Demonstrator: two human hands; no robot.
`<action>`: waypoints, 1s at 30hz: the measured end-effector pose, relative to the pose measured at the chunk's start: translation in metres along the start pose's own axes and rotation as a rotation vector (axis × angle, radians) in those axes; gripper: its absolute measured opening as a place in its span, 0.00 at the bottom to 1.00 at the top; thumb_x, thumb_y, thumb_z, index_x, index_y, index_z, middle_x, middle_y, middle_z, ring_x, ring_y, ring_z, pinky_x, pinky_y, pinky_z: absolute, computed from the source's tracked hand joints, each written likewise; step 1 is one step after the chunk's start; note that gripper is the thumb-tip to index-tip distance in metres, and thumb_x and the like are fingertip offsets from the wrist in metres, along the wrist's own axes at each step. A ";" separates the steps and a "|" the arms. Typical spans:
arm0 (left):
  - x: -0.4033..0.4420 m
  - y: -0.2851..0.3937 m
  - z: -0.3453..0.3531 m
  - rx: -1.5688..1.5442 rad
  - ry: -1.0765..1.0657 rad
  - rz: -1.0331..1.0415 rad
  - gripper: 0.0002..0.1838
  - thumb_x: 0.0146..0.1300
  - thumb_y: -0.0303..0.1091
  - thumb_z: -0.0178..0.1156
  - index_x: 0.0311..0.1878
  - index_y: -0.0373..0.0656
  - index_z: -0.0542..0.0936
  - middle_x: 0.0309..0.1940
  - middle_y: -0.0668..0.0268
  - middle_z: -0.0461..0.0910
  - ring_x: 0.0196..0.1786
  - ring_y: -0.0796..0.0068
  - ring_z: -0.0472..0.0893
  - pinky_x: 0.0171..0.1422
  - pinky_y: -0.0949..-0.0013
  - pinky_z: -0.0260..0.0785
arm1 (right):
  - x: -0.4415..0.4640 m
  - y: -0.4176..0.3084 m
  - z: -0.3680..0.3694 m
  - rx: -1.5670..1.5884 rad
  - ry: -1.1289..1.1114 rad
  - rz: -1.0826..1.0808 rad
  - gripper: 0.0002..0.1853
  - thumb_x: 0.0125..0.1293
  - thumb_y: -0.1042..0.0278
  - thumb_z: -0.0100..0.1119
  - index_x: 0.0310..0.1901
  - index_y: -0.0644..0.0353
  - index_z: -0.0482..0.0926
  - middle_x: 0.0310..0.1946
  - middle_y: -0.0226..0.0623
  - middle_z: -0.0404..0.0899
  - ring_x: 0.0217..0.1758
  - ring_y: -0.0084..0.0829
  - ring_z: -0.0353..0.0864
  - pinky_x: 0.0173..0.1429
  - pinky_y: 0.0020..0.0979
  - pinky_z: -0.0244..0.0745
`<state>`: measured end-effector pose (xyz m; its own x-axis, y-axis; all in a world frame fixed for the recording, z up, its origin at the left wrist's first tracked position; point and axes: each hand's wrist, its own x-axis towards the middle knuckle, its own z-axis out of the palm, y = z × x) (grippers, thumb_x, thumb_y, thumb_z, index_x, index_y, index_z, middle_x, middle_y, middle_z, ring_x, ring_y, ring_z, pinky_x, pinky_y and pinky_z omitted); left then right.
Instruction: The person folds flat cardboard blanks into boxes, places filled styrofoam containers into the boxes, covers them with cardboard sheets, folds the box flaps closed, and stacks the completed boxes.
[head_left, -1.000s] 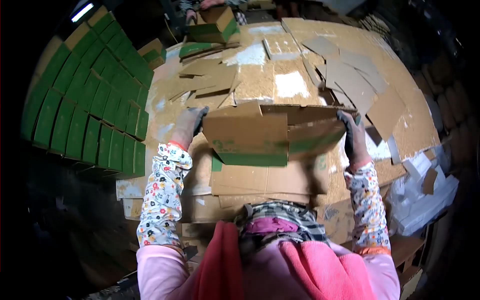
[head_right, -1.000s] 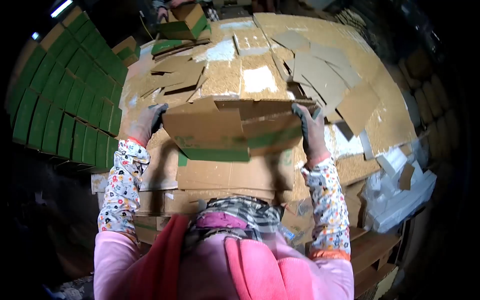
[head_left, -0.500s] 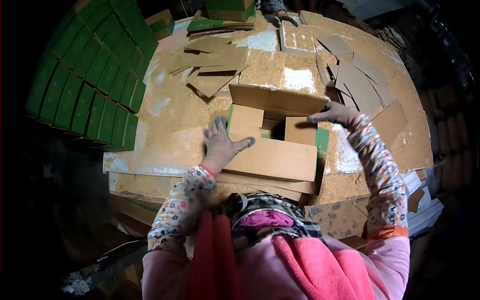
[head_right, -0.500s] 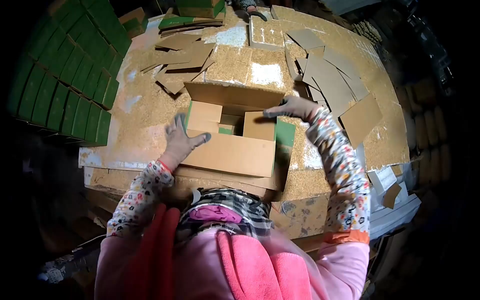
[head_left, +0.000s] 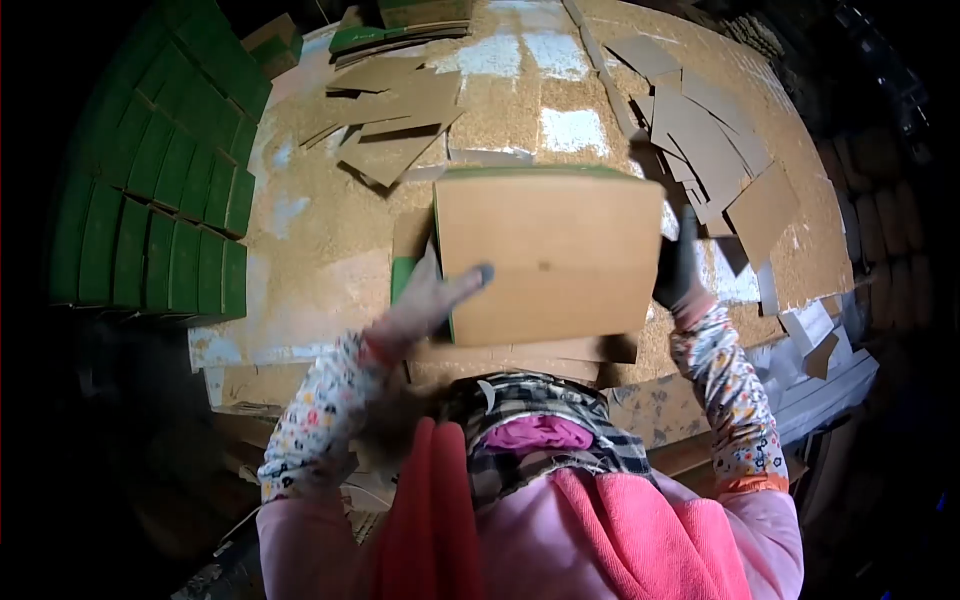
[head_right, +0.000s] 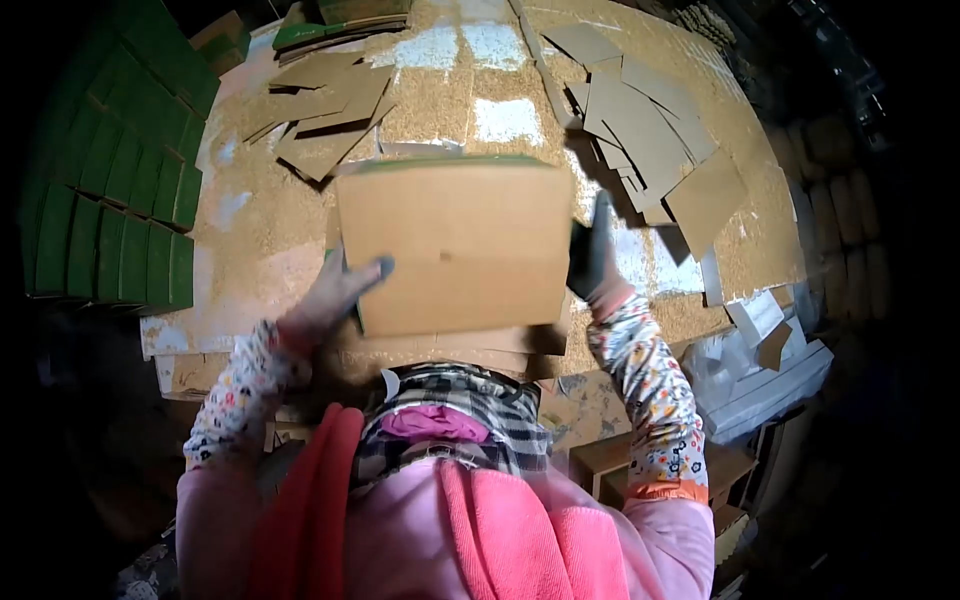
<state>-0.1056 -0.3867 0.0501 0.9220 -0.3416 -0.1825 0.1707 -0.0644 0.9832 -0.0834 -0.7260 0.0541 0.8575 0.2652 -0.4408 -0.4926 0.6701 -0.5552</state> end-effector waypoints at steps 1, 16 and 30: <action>-0.010 -0.019 -0.006 0.332 0.031 0.249 0.29 0.59 0.29 0.58 0.63 0.31 0.64 0.63 0.43 0.64 0.67 0.49 0.64 0.71 0.56 0.55 | -0.005 -0.020 0.009 -0.067 -0.164 0.005 0.46 0.62 0.25 0.38 0.66 0.63 0.63 0.64 0.48 0.65 0.62 0.40 0.71 0.67 0.39 0.64; 0.040 -0.033 -0.048 0.787 0.435 0.377 0.26 0.60 0.31 0.56 0.62 0.36 0.66 0.60 0.50 0.66 0.63 0.50 0.66 0.69 0.56 0.57 | 0.263 0.016 -0.007 -0.627 0.024 0.383 0.37 0.61 0.43 0.59 0.65 0.58 0.63 0.44 0.42 0.77 0.47 0.36 0.77 0.53 0.39 0.71; 0.049 -0.021 -0.045 0.977 0.390 0.226 0.25 0.64 0.33 0.52 0.64 0.35 0.65 0.64 0.49 0.63 0.67 0.51 0.62 0.71 0.59 0.57 | 0.311 -0.006 -0.111 -0.998 0.266 -0.169 0.11 0.60 0.63 0.60 0.40 0.59 0.77 0.23 0.34 0.74 0.28 0.30 0.76 0.33 0.30 0.71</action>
<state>-0.0483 -0.3601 0.0201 0.9742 -0.1275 0.1862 -0.2095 -0.8175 0.5365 0.1702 -0.7241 -0.1578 0.9261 -0.0208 -0.3767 -0.3715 -0.2249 -0.9008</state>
